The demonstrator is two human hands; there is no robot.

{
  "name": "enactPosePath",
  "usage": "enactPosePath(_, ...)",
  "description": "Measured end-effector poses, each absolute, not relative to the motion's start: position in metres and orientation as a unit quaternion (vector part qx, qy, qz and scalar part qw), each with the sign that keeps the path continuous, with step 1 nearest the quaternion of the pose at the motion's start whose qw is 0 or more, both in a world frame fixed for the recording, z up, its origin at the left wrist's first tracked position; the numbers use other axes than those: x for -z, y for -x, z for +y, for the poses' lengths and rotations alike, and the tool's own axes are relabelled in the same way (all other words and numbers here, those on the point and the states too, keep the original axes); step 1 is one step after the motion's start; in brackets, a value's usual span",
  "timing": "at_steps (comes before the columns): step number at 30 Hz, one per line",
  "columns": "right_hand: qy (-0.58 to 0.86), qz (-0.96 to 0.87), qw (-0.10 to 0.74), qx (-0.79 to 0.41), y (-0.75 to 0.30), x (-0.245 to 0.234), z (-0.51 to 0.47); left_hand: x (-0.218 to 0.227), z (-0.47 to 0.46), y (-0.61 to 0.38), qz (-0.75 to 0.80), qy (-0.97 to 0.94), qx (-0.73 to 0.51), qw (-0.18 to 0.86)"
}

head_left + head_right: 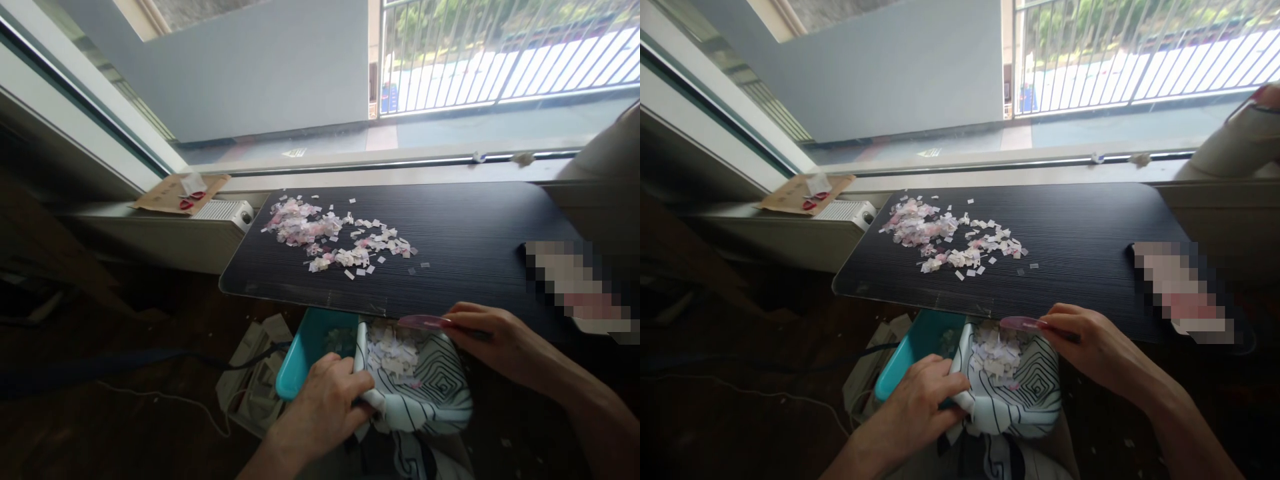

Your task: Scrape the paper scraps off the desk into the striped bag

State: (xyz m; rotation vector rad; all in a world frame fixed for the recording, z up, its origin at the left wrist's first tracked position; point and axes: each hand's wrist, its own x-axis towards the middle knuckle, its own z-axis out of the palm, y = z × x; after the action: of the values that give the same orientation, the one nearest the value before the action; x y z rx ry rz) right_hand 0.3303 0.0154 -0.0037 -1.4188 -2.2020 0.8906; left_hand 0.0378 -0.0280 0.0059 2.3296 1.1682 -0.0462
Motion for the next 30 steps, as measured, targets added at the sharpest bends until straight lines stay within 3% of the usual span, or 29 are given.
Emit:
enactPosePath(6,0.55,-0.771,0.263,-0.184,-0.316,0.01,0.047,-0.005,-0.027,-0.042,0.405,-0.88,0.026,0.247)
enactPosePath(11,0.581,-0.763,0.266,-0.099,-0.289,0.011,0.084,-0.006,-0.029,-0.043,0.392,-0.888,0.026,0.238)
enactPosePath(18,0.513,-0.808,0.249,-0.147,-0.269,0.012,0.078,-0.003,-0.032,-0.037,0.402,-0.886,0.024,0.231)
enactPosePath(30,0.521,-0.81,0.244,-0.114,-0.272,0.007,0.078,-0.005,-0.03,-0.039,0.389,-0.894,0.033,0.219)
